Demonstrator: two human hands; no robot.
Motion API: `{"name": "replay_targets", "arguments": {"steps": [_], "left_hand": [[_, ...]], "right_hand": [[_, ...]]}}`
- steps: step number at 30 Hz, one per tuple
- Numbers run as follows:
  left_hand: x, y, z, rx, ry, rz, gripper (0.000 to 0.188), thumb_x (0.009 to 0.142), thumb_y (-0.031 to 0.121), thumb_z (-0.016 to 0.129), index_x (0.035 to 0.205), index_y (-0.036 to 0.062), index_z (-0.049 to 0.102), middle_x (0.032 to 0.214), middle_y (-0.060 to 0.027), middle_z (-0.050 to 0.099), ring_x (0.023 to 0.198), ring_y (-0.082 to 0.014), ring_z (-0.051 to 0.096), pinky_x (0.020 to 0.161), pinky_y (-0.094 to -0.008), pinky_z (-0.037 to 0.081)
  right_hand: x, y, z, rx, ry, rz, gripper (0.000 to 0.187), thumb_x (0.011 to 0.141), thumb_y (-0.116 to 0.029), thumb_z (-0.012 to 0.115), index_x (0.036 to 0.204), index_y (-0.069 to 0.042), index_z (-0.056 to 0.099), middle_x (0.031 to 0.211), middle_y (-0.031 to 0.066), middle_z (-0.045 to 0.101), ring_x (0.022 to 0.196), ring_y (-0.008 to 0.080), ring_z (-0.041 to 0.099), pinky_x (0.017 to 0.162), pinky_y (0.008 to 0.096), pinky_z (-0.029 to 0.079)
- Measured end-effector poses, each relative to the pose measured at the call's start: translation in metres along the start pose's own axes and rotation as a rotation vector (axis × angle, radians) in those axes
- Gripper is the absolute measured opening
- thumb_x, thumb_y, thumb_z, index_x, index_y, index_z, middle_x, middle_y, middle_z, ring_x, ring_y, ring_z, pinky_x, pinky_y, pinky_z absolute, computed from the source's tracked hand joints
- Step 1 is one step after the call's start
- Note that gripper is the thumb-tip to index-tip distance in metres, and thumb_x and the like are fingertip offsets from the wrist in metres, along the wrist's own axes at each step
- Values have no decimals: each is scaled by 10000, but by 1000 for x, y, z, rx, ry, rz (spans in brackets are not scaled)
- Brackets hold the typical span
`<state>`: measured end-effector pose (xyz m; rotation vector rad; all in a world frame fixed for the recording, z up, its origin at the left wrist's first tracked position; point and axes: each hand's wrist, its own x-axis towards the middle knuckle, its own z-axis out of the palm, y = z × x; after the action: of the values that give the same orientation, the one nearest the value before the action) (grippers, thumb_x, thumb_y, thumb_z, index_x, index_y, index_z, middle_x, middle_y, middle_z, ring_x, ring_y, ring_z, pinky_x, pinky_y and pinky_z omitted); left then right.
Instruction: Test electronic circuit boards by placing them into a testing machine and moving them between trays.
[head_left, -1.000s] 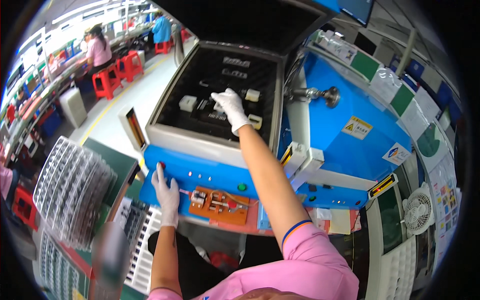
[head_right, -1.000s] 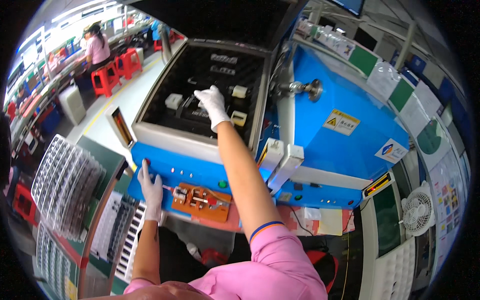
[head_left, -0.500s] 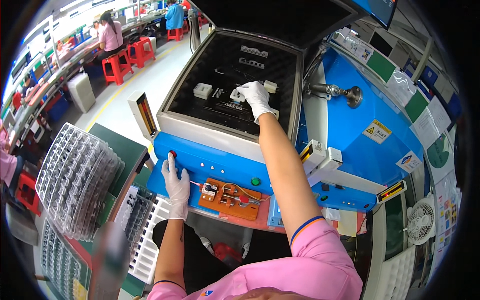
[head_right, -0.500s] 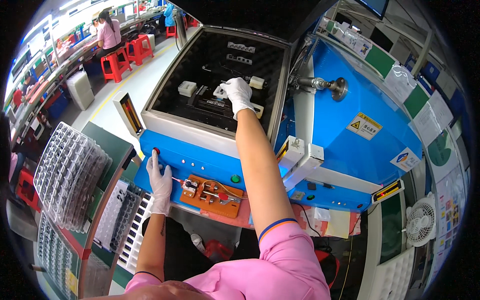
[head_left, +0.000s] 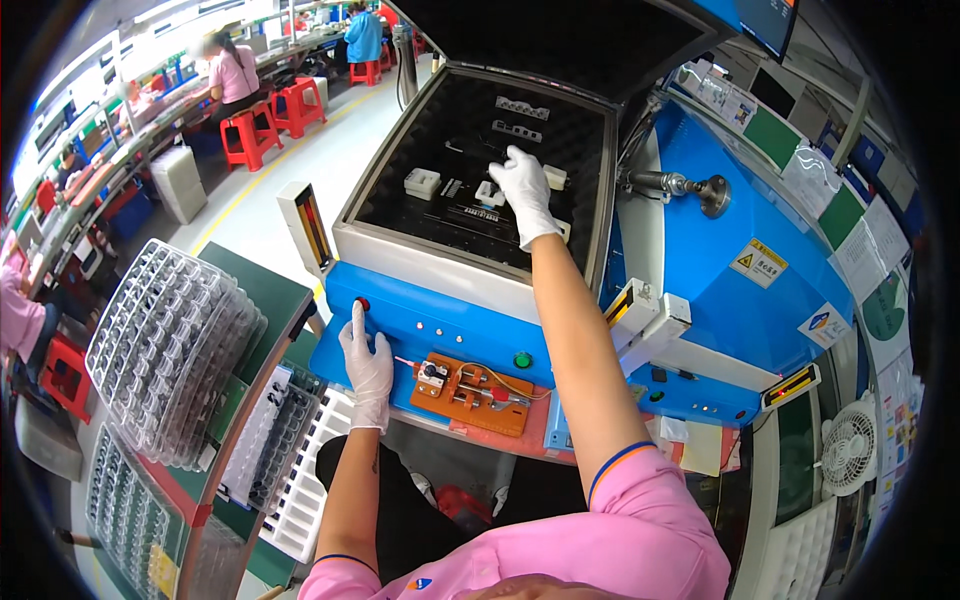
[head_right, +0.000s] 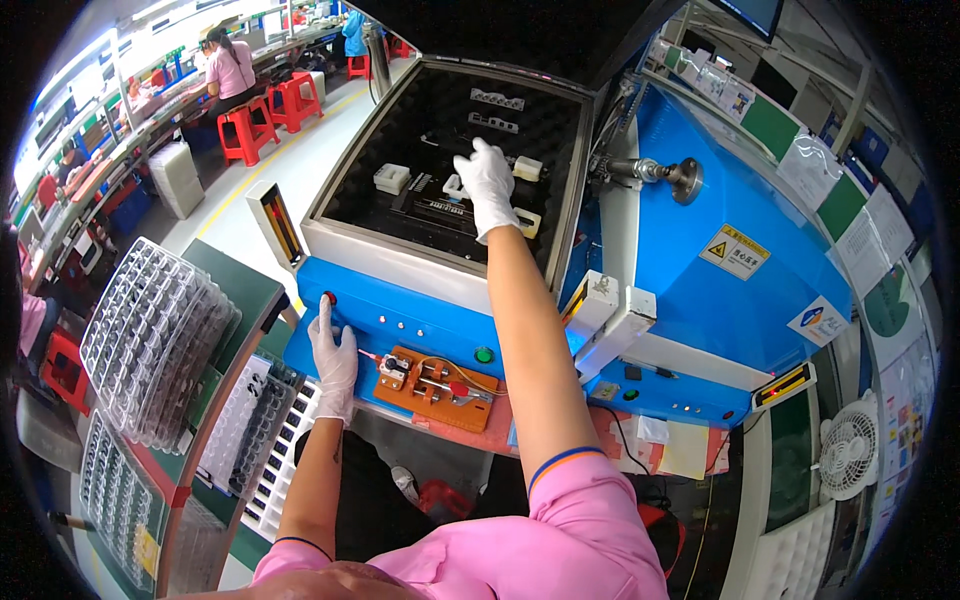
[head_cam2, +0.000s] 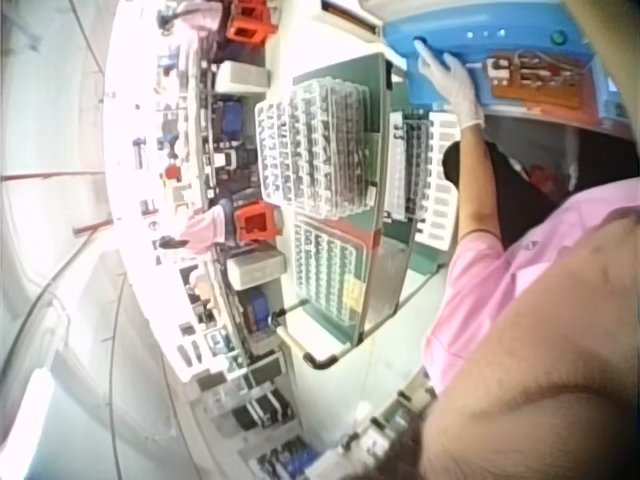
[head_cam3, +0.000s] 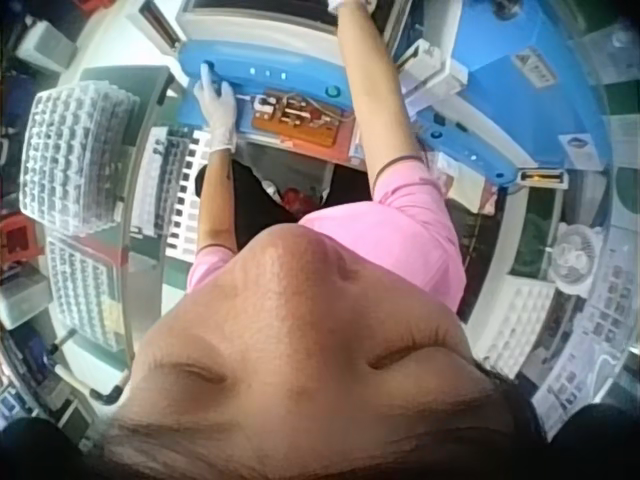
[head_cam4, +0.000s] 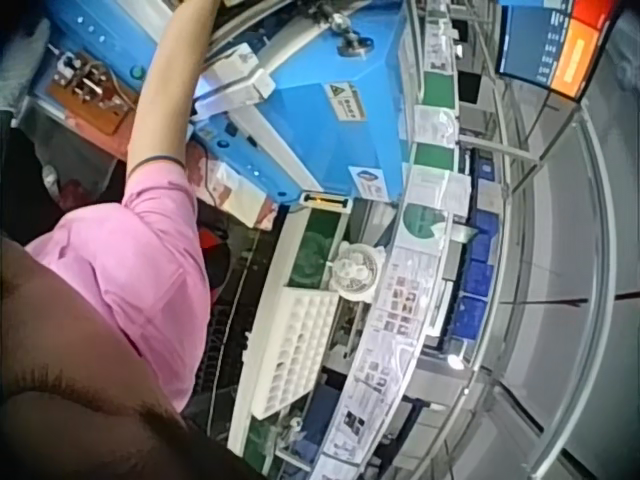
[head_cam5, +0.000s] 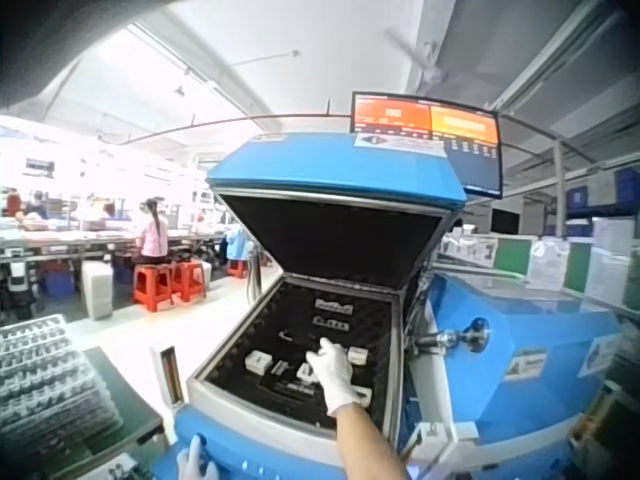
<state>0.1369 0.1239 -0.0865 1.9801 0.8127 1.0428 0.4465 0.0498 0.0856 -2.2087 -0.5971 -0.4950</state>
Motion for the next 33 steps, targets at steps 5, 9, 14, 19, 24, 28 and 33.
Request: {"name": "replay_targets", "arguments": {"steps": [5, 9, 14, 19, 24, 28, 33], "left_hand": [[2, -8, -7, -8, -32, -24, 644, 844, 24, 523, 1442, 183, 343, 983, -120, 504, 827, -229, 548, 773, -323, 454], [1, -19, -1, 4, -41, -7, 652, 846, 11, 500, 1447, 196, 330, 901, -124, 520, 791, -241, 550, 743, -336, 454], [0, -18, 3, -16, -39, -15, 655, 846, -3, 484, 1447, 205, 330, 882, -135, 528, 780, -263, 553, 741, -350, 456], [6, -22, 2, 2, -50, 17, 660, 867, -16, 476, 1455, 237, 318, 872, -53, 498, 747, -143, 490, 728, -265, 438], [-4, -3, -30, -161, -206, -93, 616, 871, -2, 513, 1442, 160, 346, 938, -53, 547, 796, -122, 506, 742, -254, 438], [-58, 35, -48, -539, -297, -75, 563, 869, 29, 590, 1395, 70, 395, 1049, -49, 584, 877, -115, 543, 801, -245, 451], [-155, 97, -58, -831, -723, -330, 503, 842, -13, 621, 1312, -6, 443, 1035, -22, 598, 886, -88, 558, 794, -232, 470]], "right_hand": [[-114, -39, -86, 660, -538, -206, 242, 828, -118, 653, 1060, -53, 676, 881, 71, 689, 797, 110, 637, 708, 273, 505], [-205, -9, -129, -578, -787, -633, 444, 793, -255, 686, 1175, -43, 605, 767, 131, 643, 722, 266, 657, 615, 356, 525], [-248, 30, -117, -649, -501, -540, 487, 801, -209, 663, 1247, -50, 546, 724, 129, 610, 649, 266, 635, 546, 378, 501], [-257, 40, -101, -472, -394, -426, 462, 823, -193, 640, 1251, -50, 544, 782, 123, 625, 638, 261, 629, 536, 368, 494], [-283, 22, -124, -150, -422, -277, 435, 847, -167, 628, 1258, -54, 545, 817, 89, 628, 674, 224, 625, 594, 326, 501], [-331, 8, -133, 542, -452, -42, 396, 857, -133, 630, 1240, -56, 565, 841, 66, 624, 746, 169, 619, 681, 284, 497], [-382, -10, -131, 993, -521, 237, 436, 850, -161, 660, 1243, -8, 549, 833, 6, 595, 772, 92, 563, 740, 250, 478]]}}
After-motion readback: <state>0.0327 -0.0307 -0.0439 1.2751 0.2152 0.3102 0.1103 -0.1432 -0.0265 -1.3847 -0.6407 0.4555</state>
